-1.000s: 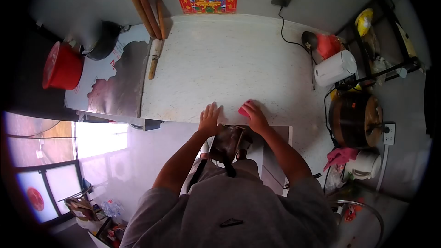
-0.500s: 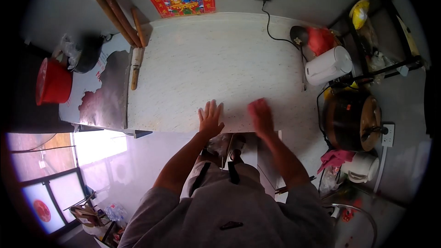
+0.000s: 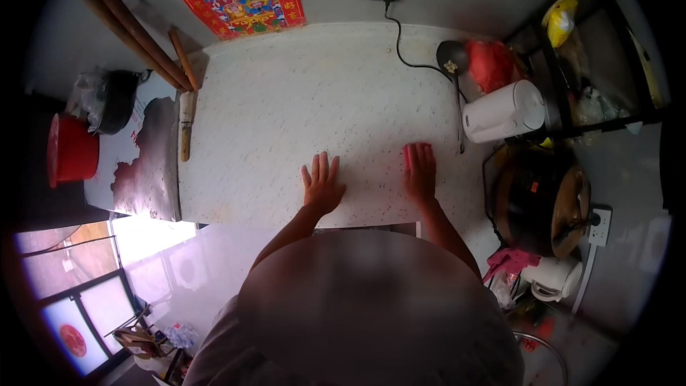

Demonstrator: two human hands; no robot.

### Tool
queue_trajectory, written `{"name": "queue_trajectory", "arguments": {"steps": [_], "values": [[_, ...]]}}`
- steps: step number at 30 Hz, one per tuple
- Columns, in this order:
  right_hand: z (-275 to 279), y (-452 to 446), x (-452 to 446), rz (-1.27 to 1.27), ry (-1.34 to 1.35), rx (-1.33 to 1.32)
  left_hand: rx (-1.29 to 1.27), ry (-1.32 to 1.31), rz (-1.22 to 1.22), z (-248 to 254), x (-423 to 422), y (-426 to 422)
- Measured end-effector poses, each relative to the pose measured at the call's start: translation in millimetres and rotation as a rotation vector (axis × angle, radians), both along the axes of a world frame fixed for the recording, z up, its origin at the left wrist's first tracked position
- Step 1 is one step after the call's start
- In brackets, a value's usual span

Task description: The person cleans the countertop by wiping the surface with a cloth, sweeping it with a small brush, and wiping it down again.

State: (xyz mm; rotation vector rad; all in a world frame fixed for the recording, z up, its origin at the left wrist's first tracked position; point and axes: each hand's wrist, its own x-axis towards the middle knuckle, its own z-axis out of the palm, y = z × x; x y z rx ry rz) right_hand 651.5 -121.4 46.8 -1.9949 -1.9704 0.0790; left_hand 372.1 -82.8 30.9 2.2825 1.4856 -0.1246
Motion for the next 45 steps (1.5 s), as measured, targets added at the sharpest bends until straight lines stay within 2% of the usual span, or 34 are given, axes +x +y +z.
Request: {"name": "queue_trajectory", "arguments": {"steps": [3,4,5,7,10,13,14,15,17,21,22,23,24,25,27,32,33,34,36,39,45], "values": [[-23,6,-38,-0.175,-0.092,-0.01,-0.107,0.04,-0.016,2,-4,-5],[-35,5,-54,-0.139,-0.021,-0.024,-0.121,0.047,-0.023,2,-3,4],[-22,4,-70,-0.024,0.01,-0.075,-0.128,0.04,-0.028,1,-3,8],[-8,12,-70,0.184,0.118,-0.008,-0.153,0.028,-0.043,-2,-7,7],[14,35,-38,0.18,0.15,0.009,-0.151,0.022,-0.063,-8,-9,8],[-1,38,-45,-0.038,0.144,0.079,-0.077,0.027,-0.085,-18,-13,6],[-7,34,-55,-0.071,0.159,0.015,-0.042,0.026,-0.102,-21,-13,5],[-9,22,-67,-0.006,0.093,0.102,-0.072,0.021,-0.093,-20,-12,6],[-12,-8,-96,0.085,0.141,0.129,-0.13,0.013,-0.076,-14,-11,10],[6,-50,-125,0.199,0.437,-0.1,-0.162,-0.073,-0.078,-16,-17,16],[14,-51,-122,0.183,0.507,-0.15,-0.118,-0.099,-0.035,1,-15,13],[18,-55,-120,0.167,0.577,-0.198,-0.118,-0.323,0.003,4,-17,14],[8,-62,-119,0.162,0.6,0.047,-0.116,-0.547,0.042,7,-21,15],[3,-65,-117,0.134,0.587,0.096,-0.114,-0.77,0.082,10,-24,12],[5,-63,-115,0.079,0.59,0.129,0.08,-0.9,0.122,117,-21,-3],[14,-60,-130,0.073,0.624,0.146,0.438,-1.351,-0.029,309,-70,-21],[13,-60,-133,0.073,0.61,0.145,0.527,-1.483,-0.204,353,-82,-21],[12,-61,-136,0.083,0.628,0.119,0.656,-1.504,-0.407,377,-110,-9],[8,-65,-142,0.096,0.664,0.065,0.777,-1.541,-0.568,429,-141,-15],[7,-72,-147,0.057,0.62,0.007,0.864,-1.495,-0.735,478,-174,-39],[6,-73,-157,0.063,0.593,0.018,0.915,-1.363,-0.787,505,-201,-71]]}}
